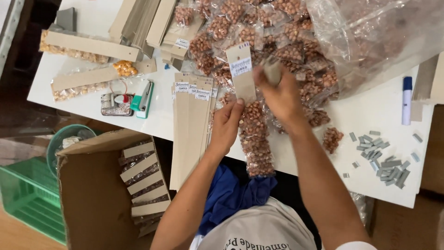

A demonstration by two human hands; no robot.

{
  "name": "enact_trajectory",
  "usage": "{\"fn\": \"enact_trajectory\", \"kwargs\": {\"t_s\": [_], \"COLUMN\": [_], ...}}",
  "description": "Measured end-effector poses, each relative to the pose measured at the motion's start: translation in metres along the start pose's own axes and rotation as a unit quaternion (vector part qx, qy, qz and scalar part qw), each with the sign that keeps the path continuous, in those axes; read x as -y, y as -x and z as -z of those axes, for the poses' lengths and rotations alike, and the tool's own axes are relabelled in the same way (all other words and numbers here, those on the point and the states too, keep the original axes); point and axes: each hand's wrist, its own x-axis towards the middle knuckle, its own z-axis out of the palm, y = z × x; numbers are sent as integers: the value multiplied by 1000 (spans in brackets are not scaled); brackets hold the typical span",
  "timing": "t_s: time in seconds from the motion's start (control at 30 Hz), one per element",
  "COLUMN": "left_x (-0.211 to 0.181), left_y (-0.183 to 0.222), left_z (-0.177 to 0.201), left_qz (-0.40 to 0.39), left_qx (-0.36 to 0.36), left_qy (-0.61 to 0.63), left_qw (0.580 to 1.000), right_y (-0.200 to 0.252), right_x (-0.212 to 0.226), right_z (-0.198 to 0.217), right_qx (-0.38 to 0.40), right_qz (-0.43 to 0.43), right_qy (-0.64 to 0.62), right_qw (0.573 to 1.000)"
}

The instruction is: Stapling cardboard headers to small bags of nuts and placing the finished products into a cardboard box.

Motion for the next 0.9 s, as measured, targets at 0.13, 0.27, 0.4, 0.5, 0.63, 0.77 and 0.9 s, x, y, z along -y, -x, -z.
{"fn": "enact_trajectory", "kwargs": {"t_s": [0.13, 0.27, 0.4, 0.5, 0.63, 0.77, 0.9], "left_x": [-9, -3, 22, -2, -13, 6, -28], "left_y": [8, 12, 0, -2, -9, -13, -4], "left_z": [-2, -7, -5, -1, -1, 3, -4], "left_qz": [-56, -91, -72, 19, 66, 115, 156], "left_qx": [19, 55, -8, -40, -60, -37, -36], "left_qy": [-26, -76, -39, 95, 162, 198, 213], "left_qw": [998, 991, 997, 994, 983, 973, 964], "right_y": [7, 9, -9, -3, -9, 13, 28], "right_x": [60, 53, -46, -36, -43, 21, 77], "right_z": [-27, -19, -2, 68, 94, 70, 39], "right_qx": [-96, -46, -163, -44, -88, 93, 167], "right_qz": [-56, 5, -10, 59, 186, 95, 106], "right_qy": [-252, -265, 178, 631, 546, 26, 84], "right_qw": [961, 963, 970, 772, 812, 991, 977]}}
